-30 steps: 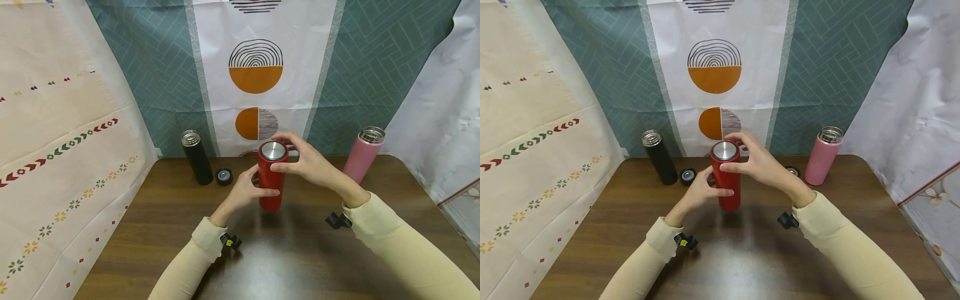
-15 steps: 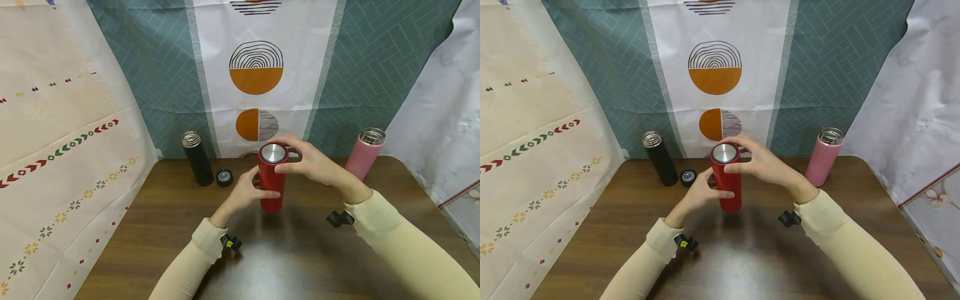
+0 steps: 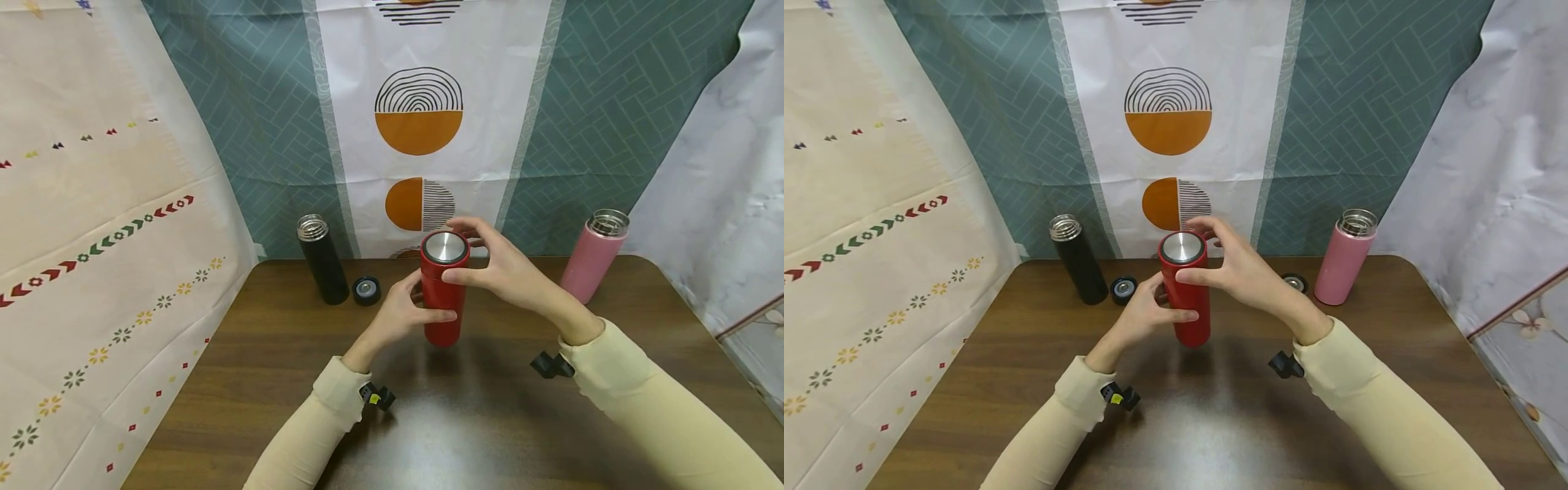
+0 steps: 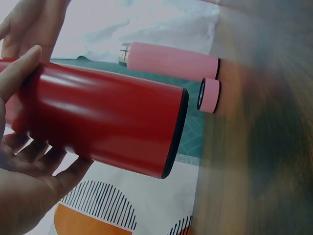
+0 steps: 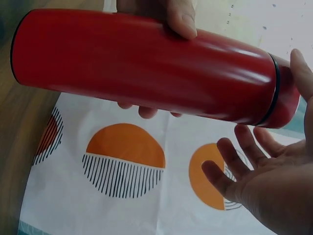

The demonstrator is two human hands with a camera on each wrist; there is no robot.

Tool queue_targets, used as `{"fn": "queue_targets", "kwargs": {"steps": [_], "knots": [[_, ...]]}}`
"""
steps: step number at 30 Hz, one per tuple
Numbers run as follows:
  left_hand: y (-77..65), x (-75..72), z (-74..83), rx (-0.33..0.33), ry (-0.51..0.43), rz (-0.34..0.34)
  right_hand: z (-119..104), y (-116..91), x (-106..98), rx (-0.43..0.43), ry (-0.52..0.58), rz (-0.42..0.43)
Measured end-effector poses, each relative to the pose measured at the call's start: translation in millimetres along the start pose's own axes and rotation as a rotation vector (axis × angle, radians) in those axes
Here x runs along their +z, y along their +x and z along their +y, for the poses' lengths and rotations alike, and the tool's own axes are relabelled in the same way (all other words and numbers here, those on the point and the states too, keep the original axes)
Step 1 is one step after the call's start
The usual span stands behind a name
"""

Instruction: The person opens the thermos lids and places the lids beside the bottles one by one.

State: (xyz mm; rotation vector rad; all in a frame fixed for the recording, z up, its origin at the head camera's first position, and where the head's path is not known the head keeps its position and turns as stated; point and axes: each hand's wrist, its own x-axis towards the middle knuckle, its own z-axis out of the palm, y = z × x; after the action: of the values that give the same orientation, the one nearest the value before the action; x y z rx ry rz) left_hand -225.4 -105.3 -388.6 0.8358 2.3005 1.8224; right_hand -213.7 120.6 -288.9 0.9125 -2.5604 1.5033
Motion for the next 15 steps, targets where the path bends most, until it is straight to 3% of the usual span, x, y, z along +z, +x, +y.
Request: {"fn": "queue_targets", "kwargs": {"steps": [9,15], "knots": [[0.2,1.0,-1.3,-0.003,0.008,-0.012,2,2,-1,-0.036,0.016,-0.017],[0.5,1.2,-0.7,0.007,0.013,-0.026,5,4,-9,-0.083,0.102,-0.125]]}}
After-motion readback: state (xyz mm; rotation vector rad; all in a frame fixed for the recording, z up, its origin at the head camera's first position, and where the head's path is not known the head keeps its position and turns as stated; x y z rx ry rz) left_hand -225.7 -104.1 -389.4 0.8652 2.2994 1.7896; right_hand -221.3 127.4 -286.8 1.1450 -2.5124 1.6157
